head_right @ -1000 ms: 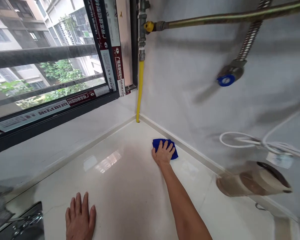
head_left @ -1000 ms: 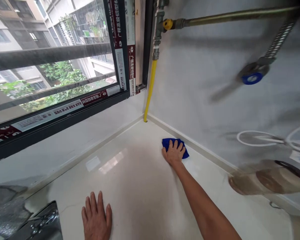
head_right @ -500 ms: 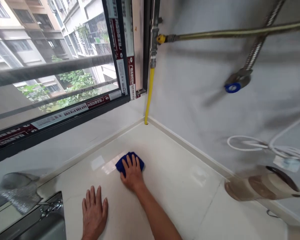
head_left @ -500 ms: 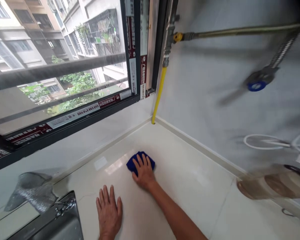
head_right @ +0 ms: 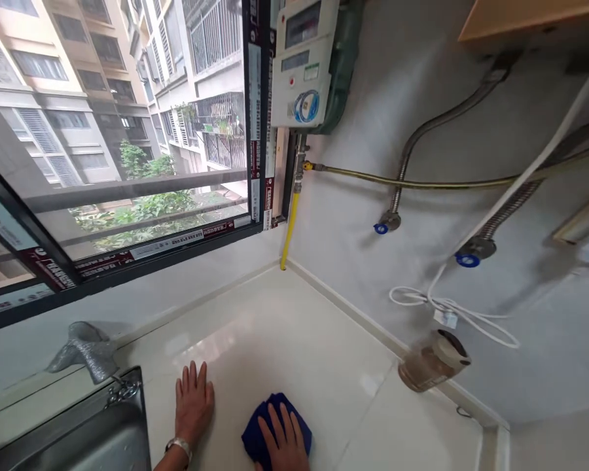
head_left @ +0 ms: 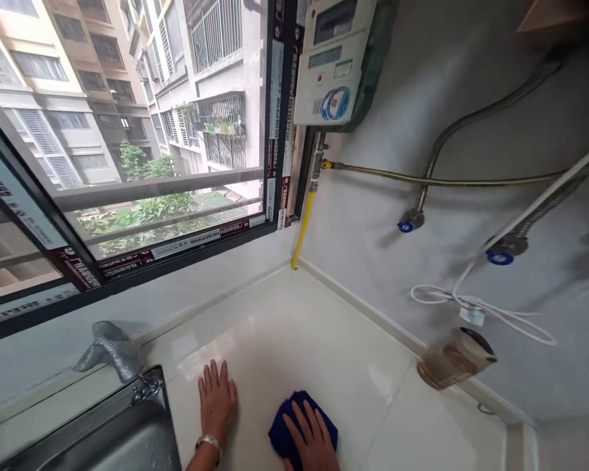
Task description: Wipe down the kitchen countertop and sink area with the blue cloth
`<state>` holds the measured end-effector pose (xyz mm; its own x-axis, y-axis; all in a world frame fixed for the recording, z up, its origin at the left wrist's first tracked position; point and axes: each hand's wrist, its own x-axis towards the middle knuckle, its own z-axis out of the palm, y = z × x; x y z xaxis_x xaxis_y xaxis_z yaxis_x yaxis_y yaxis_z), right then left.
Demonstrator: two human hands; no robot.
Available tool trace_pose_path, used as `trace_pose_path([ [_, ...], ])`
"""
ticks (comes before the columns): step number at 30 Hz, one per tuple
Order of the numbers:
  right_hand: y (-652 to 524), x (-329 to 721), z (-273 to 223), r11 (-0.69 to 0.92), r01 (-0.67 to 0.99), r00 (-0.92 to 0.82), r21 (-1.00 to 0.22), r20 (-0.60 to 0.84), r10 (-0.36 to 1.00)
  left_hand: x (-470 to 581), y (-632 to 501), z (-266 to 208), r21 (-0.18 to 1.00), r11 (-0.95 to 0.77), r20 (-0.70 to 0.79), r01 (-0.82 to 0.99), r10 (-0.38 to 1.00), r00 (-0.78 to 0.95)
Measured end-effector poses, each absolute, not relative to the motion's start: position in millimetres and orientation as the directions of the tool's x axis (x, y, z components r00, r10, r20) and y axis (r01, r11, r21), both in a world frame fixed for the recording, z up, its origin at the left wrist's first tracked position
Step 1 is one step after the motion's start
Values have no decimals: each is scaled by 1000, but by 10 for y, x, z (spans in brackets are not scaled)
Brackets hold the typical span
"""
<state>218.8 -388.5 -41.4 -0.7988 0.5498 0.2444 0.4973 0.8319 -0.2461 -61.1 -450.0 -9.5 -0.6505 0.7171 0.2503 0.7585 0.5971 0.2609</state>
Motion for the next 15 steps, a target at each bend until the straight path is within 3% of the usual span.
trace_pose_path([
  [5,-3792,2854,-513,797,588,-739,-140,307,600,-854,-4798,-63,231,471,122,851,854,-506],
  [8,-3572,3041,-495,722,678,-635,-139,384,671,-904,-5003,-56,204,478,152,855,847,-510],
  [11,-3307,2973,-474,587,791,-472,-172,440,764,-849,-5084,-67,197,524,202,829,805,-557],
  [15,-2953,2616,-405,352,918,-257,-185,400,880,-797,-5074,-92,210,526,213,824,798,-563],
])
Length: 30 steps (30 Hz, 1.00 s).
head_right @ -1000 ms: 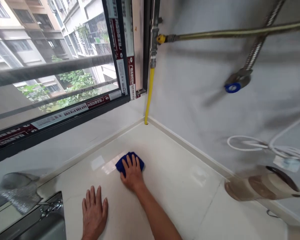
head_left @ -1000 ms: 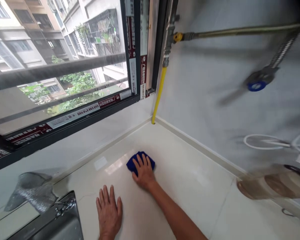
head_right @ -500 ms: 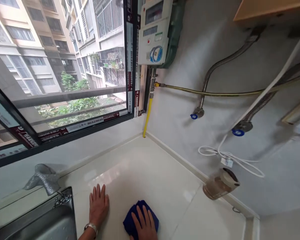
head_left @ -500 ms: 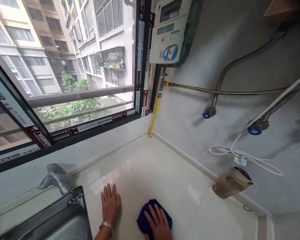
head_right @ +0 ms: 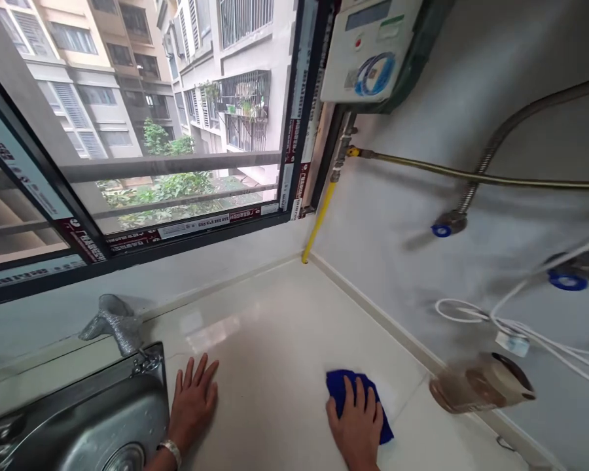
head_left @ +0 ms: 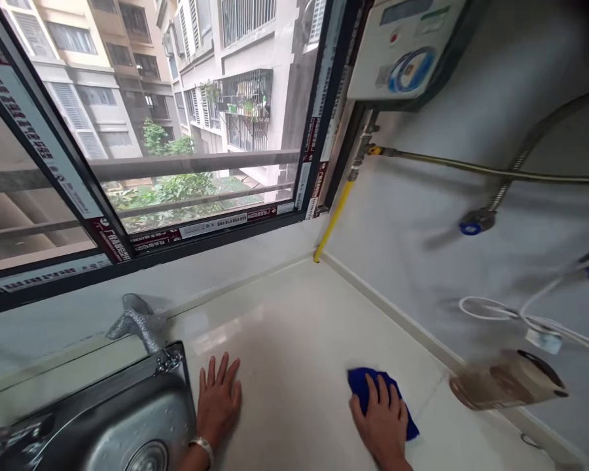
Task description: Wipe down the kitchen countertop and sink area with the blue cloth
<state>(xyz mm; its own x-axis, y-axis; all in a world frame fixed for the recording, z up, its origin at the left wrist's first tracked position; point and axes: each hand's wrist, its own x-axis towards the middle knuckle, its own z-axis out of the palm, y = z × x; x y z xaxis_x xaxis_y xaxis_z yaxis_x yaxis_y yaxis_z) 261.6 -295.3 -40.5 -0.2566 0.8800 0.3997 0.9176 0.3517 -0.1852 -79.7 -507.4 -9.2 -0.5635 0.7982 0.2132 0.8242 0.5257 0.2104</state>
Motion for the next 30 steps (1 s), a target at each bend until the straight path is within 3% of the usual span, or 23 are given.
trace_pose_path([
  [3,-2671,2268,-326,247,957,-185,-149,342,921,-794,-5013,-94,234,530,213,815,790,-575],
  [10,-2099,1292,-142,203,975,-178,-88,227,957,-742,-4670,-72,269,634,214,725,695,-687],
  [15,-1974,457,-41,277,955,-265,-104,120,957,-726,-4656,-64,265,632,185,728,708,-682],
  [18,-2132,-9,-11,401,908,-389,-118,109,915,-733,-4677,-71,253,631,176,734,716,-676],
  [22,-2612,-435,25,662,721,-655,-203,113,748,-746,-4678,-91,235,634,172,737,719,-674],
  [25,-2939,-551,54,854,422,-866,-305,143,479,-758,-4678,-116,225,637,172,737,718,-674],
  [27,-3049,-527,68,907,232,-938,-352,164,304,-767,-4686,-138,224,638,169,736,719,-674],
  [30,-3099,-347,81,913,145,-962,-380,162,220,-787,-4704,-167,239,635,165,735,719,-675],
])
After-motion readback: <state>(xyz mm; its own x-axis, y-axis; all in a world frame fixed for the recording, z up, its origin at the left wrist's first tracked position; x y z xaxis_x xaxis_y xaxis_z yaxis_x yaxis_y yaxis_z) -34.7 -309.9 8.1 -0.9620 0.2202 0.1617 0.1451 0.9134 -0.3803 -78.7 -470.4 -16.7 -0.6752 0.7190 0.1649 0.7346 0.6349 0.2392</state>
